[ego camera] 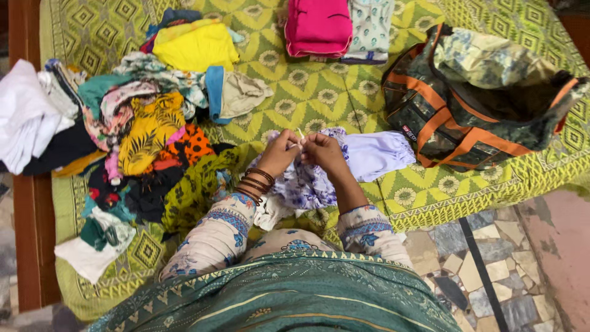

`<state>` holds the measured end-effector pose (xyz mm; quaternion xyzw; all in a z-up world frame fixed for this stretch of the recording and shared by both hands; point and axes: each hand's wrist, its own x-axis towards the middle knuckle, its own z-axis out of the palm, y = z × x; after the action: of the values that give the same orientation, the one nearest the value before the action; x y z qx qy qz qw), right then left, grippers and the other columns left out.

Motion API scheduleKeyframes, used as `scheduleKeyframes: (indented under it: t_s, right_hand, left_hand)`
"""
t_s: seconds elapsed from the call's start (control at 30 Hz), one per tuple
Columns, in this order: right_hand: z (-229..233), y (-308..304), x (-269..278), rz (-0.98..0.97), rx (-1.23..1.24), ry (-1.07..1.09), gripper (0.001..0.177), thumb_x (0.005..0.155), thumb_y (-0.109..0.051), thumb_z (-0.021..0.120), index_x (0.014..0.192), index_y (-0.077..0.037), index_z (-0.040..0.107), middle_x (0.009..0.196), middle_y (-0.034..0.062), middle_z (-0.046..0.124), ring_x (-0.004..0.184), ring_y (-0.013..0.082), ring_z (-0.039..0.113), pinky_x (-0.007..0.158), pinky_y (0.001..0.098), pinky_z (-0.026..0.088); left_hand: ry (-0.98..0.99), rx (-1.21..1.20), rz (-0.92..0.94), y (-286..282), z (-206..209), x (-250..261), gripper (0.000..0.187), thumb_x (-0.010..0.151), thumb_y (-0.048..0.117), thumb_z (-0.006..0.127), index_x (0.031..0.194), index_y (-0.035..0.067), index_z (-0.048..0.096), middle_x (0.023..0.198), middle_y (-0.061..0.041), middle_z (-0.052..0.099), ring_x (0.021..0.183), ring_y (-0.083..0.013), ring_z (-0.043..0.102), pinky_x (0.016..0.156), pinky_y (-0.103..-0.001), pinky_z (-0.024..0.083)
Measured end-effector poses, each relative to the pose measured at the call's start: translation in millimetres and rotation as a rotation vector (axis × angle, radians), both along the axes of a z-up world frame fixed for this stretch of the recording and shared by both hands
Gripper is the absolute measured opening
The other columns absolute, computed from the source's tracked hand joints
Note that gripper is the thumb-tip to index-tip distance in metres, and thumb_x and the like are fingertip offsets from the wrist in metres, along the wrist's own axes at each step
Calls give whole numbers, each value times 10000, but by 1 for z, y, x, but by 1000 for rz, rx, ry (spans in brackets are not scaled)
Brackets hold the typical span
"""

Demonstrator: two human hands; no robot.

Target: The person folds various clothing items one by one by hand and stacks them on the bed.

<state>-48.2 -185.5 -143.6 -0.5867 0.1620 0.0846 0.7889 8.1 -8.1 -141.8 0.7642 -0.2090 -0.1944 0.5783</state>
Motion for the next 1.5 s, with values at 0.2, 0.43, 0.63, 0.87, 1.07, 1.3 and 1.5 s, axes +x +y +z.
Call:
scheduleKeyframes:
  t_s: [0.2,0.43,0.63,0.87,1.07,1.3,1.5]
  right_hand:
    - [22,-7,-1,107,54,107,95,963,-77,625,1030,-77,692,857,31,698,647,127,674,627,312,618]
    - [42,-13,-2,186,96,167,88,969,-86,614,1003,-48,685,796,23,643,648,137,643,651,341,615]
    - [53,-18,15,245,-121,115,61,945,-100,624,938,-70,676,807,-25,659,678,107,649,673,287,595]
    - [66,-4,4,187,-704,-152,108,940,-143,665,938,-35,659,736,38,627,643,121,559,594,281,456]
    - [74,29,-21,41,-716,-417,344,864,-100,753,1160,-36,588,811,71,641,686,138,614,641,292,518]
    - [78,31,-19,-84,-636,-375,266,917,-29,764,1173,-97,748,919,21,738,756,80,654,685,253,557]
    - [65,26,-18,-161,-596,-378,174,956,-76,774,1128,-79,800,854,16,704,700,69,559,620,238,460]
  left_hand:
    - [-642,270,52,13,63,-30,146,911,92,685,1045,106,627,1075,-111,665,1110,-328,595,975,-432,471]
    - [-683,399,33,5,87,-33,116,895,64,664,1002,104,642,1008,-88,706,1044,-320,611,873,-469,449]
    - [-369,234,141,-9,78,5,106,888,67,681,992,84,665,876,-119,723,841,-302,689,753,-440,543]
    - [-156,44,192,-12,23,17,117,893,51,681,998,16,644,878,-71,721,791,-150,702,685,-302,553]
    - [257,-374,369,-7,-19,9,119,863,49,714,963,-8,683,900,-30,711,831,-116,667,753,-275,548]
    - [361,-419,432,-8,-8,0,90,871,66,707,929,-1,721,861,-32,719,788,-100,638,733,-247,502]
    - [396,-443,464,-18,-6,-4,66,885,64,700,919,14,728,829,-11,691,759,-89,605,696,-243,471]
